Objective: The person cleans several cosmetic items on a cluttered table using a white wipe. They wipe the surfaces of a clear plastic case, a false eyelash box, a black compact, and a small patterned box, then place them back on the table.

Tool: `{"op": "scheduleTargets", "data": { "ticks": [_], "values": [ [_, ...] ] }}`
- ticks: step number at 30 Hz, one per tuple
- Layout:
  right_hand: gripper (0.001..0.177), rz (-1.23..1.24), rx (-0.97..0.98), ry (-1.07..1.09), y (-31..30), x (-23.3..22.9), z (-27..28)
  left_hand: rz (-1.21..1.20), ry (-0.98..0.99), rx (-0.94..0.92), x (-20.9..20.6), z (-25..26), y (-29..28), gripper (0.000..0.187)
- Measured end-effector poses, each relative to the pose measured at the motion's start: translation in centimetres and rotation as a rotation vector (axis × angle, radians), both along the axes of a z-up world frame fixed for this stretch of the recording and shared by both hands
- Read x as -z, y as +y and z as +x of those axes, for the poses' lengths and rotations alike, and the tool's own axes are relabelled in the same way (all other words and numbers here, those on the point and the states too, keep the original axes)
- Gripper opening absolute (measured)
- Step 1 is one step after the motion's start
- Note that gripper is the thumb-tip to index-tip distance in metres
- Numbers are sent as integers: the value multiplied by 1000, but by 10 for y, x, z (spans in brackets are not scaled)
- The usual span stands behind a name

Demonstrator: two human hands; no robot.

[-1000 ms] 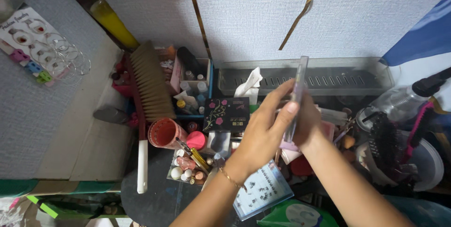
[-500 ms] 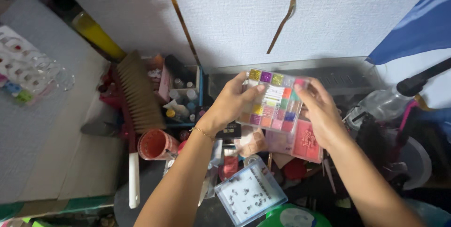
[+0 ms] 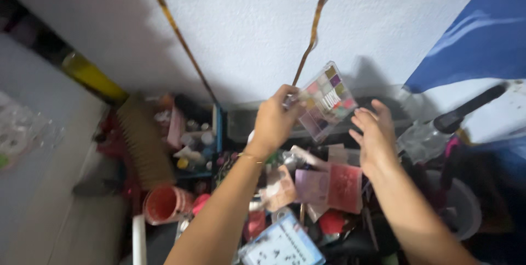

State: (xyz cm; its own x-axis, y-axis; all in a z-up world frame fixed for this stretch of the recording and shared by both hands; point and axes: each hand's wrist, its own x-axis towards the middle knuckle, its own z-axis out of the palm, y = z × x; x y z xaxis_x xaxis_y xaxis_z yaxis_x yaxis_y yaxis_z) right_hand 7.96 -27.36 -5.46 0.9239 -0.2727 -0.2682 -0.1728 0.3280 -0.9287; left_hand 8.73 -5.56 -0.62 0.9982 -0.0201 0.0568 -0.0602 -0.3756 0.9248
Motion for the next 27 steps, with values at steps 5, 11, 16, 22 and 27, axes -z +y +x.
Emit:
{"op": "scheduleTargets", "data": {
  "ticks": [5,11,16,22,27],
  "values": [
    [44,136,154,18,1,31,36,208,-293,87,6,55,-57,28],
    [39,261,435,-120,-8,82,91,264,-125,218,50,116,-130,30],
    [40,316,413,-262,-38,126,139,246,-190,193,96,150,-159,26],
    [47,426,401,-194,-58,169,167,30,-231,96,111,144,-167,44],
    [51,281,378,-200,-59,176,175,-43,-175,6,118,120,-167,54]
  ]
}}
